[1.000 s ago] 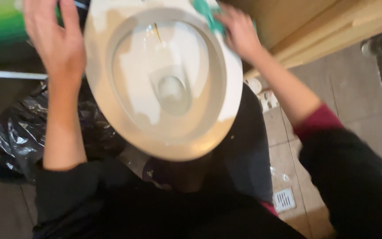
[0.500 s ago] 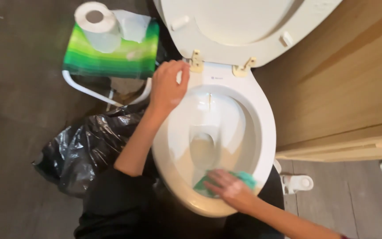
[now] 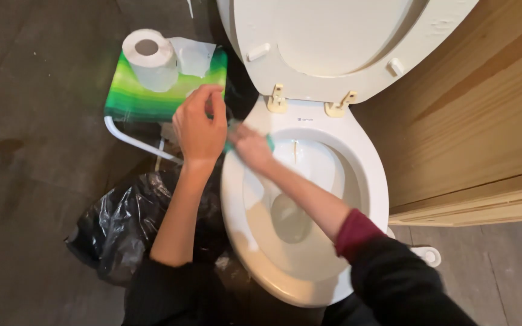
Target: Rinsing a cloth in the sink and then using it to wipe down various parts of a toilet.
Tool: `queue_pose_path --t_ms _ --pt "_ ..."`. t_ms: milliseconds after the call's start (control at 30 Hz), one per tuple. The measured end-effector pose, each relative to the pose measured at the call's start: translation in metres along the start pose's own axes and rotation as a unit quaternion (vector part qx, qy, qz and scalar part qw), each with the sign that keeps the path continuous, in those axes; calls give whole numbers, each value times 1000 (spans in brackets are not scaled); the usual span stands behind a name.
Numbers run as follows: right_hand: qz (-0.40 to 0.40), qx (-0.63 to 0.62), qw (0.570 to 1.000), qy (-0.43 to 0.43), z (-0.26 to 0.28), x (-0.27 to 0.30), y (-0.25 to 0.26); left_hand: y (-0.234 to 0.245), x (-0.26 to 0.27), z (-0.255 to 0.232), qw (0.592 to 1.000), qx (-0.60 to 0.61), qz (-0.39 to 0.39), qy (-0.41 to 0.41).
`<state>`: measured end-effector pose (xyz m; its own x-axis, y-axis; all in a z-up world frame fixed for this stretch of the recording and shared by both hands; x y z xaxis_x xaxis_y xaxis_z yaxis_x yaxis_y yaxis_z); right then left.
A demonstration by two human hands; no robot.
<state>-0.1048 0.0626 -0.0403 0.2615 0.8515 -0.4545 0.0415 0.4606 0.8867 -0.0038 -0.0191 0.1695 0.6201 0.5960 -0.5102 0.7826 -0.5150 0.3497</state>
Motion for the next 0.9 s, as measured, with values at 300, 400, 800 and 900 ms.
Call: queue_pose_path --t_ms 300,400,800,900 --pt "-21 -112 993 -33 36 53 13 -27 -6 -19 998 28 5 -58" --pt "35 -300 953 -36 72 86 80 -51 -32 -54 991 39 -19 -129" --pt "-377 -529 619 -441 -107 287 230 -155 -195 -162 978 -81 -55 -187" --pt "-360 -592 595 -406 -160 311 189 -173 -211 -162 979 -106 -48 -165"
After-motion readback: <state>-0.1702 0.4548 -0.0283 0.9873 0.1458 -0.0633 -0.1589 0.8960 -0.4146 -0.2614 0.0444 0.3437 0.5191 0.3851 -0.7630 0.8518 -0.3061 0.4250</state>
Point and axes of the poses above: each hand's wrist, its own x-axis away from the middle knuckle, its own y-axis out of the back of the hand, z = x × y, the point moved 8 cm from there along -x, towards the middle knuckle, and after that the axes turned 9 degrees about y, right-handed, at the moved point
